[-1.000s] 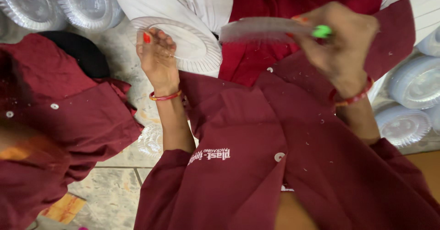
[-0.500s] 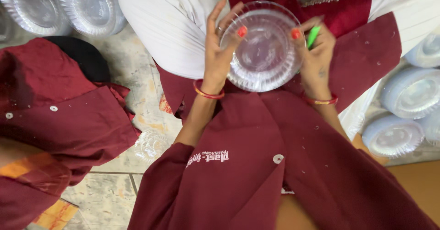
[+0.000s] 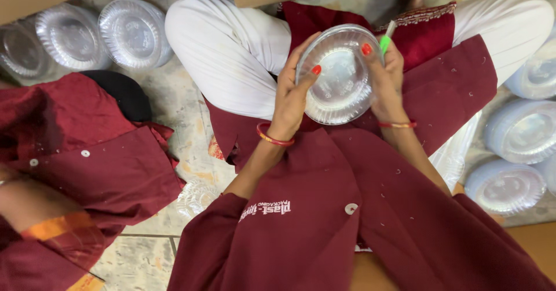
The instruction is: The person sits on the floor and uses a green utility knife to trim the edges of clear plastic plates. They hold each plate with one hand and carefully cut along the rim with the other, then place the trimmed plate into a nearby cardboard box.
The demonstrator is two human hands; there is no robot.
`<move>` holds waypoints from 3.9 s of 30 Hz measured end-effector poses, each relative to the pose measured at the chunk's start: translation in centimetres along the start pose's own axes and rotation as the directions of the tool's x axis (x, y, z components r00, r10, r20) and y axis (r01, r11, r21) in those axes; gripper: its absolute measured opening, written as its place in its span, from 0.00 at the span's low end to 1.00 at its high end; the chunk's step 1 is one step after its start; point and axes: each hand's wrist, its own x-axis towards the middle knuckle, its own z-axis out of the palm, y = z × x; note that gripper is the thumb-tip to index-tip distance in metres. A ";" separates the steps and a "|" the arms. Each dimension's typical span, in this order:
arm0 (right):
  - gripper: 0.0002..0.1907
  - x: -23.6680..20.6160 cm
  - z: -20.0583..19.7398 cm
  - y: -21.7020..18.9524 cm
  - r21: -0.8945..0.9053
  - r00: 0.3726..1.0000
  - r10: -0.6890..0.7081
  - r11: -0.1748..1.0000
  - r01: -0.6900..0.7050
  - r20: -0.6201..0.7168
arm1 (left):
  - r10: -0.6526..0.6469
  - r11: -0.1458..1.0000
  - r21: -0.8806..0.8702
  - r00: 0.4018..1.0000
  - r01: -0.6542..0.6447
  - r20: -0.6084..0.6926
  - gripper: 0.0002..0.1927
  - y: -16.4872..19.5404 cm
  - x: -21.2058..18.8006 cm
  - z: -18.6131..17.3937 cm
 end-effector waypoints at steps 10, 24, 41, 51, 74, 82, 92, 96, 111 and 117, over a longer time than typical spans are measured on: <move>0.30 2.9 -3.3 4.8 0.468 0.845 0.185 0.763 -0.445 0.502 | 0.233 0.652 0.593 0.869 -0.473 0.436 0.38 4.2 1.1 2.5; 0.27 0.8 -2.7 6.0 0.716 0.737 0.048 0.199 -0.669 0.675 | 0.433 0.281 0.688 0.728 -0.669 0.531 0.29 3.4 3.6 2.3; 0.26 1.1 -1.7 6.0 0.619 0.894 0.171 0.668 -0.414 0.414 | 0.466 0.432 0.669 0.785 -0.604 0.408 0.40 3.2 4.2 3.4; 0.26 0.8 -1.5 6.3 0.572 0.871 0.187 0.689 -0.445 0.454 | 0.401 0.449 0.741 0.854 -0.499 0.332 0.38 3.1 4.5 3.7; 0.23 0.1 -1.1 7.0 0.018 0.995 -0.096 0.995 0.097 -0.027 | -0.288 0.489 0.866 0.957 0.110 0.041 0.18 9.9 0.7 -2.3; 0.15 -0.1 0.6 4.2 -0.216 0.991 0.011 0.976 0.019 0.135 | 0.206 0.601 0.796 0.977 -0.074 -0.065 0.12 6.9 0.3 -5.2; 0.16 2.1 0.9 2.0 -0.675 0.927 -0.083 0.663 0.325 0.365 | 0.386 0.888 0.372 0.879 -0.271 -0.280 0.12 9.8 -0.5 -9.5; 0.15 1.8 0.5 0.7 -0.776 0.953 0.032 0.590 0.225 0.301 | 0.145 0.950 0.303 0.970 -0.081 -0.195 0.10 8.5 0.5 -8.4; 0.23 -0.5 0.1 -2.5 -0.295 0.870 0.086 0.953 0.070 0.485 | -0.323 0.909 0.353 0.909 0.221 0.264 0.11 4.3 0.5 -3.3; 0.28 -1.6 0.1 -0.7 -0.278 0.827 0.130 0.960 0.033 0.547 | -0.376 0.893 0.373 0.875 0.253 0.306 0.11 4.5 0.3 -2.7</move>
